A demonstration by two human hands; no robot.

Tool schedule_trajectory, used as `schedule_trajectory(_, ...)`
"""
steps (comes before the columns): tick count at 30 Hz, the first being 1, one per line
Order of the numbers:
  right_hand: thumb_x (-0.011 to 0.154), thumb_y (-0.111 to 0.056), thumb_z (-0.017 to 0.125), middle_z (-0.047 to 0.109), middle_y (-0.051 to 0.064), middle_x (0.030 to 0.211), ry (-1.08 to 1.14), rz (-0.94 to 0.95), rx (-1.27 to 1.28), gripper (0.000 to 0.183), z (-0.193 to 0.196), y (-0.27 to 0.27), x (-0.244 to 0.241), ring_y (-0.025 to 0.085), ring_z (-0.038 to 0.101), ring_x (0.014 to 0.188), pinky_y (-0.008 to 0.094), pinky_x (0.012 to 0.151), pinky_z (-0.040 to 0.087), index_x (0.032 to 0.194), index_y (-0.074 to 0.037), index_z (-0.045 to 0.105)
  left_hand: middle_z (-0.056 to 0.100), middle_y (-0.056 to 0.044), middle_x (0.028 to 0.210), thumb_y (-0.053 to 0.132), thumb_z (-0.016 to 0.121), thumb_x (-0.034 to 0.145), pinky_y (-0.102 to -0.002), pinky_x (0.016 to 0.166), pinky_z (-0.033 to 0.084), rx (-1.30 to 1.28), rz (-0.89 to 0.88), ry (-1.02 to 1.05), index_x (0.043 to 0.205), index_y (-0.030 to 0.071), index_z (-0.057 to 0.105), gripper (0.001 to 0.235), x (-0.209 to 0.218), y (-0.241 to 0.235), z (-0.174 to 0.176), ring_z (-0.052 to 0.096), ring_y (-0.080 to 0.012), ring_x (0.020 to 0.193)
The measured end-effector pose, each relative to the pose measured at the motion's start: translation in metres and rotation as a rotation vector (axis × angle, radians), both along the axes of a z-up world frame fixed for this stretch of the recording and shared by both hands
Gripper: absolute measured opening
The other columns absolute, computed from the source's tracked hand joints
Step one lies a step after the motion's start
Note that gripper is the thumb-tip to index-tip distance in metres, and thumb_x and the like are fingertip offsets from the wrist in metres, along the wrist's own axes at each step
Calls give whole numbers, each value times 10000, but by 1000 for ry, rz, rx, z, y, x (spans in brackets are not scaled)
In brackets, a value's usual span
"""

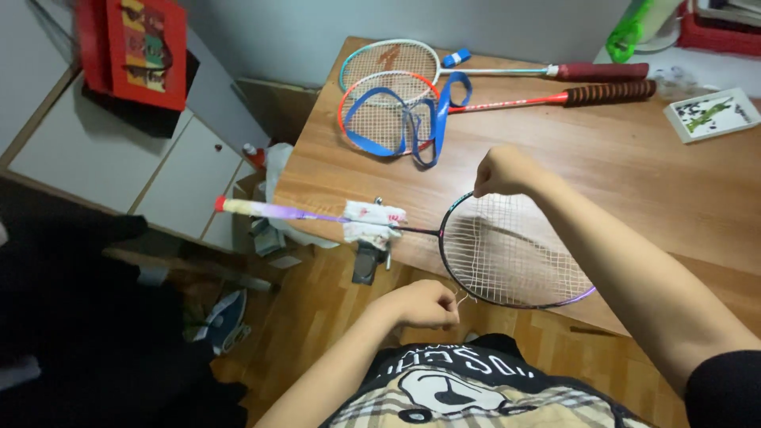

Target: The person removes a blue strap from a badminton racket handle and then proceeds to string a different badminton racket by hand. They thread a string through the racket frame and pull it tight, repeating the process to create the racket's net.

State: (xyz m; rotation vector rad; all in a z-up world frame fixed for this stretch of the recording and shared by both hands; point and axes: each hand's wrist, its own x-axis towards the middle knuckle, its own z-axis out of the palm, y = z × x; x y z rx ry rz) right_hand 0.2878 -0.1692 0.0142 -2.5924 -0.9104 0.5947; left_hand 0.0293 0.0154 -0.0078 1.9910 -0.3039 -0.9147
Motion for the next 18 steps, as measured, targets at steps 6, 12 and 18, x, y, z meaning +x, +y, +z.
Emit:
schedule_trajectory(6, 740, -210, 834, 769, 94, 774, -122, -106, 120, 125, 2, -6, -29, 248, 736, 703, 389, 691, 566, 822, -117, 822, 764, -108, 906, 281, 622, 950, -334, 663, 592, 51, 53, 92, 1113, 48, 703, 296, 36, 22, -2, 743, -179, 732)
schedule_trajectory(12, 841, -156, 706, 765, 56, 800, -407, -97, 261, 73, -13, -11, -60, 282, 722, 739, 422, 659, 557, 802, -118, 755, 774, -71, 942, 261, 554, 1006, -294, 587, 581, -79, 166, 143, 1100, 27, 719, 301, 81, 45, 7, 728, -148, 705)
schedule_trajectory(18, 883, -118, 640, 761, 40, 815, -544, -55, 303, 88, -9, -9, -67, 277, 724, 741, 415, 610, 551, 815, -107, 696, 796, -75, 962, 171, 531, 980, -309, 618, 576, -205, 475, -124, 1133, 43, 721, 275, 98, 45, 24, 706, -143, 712)
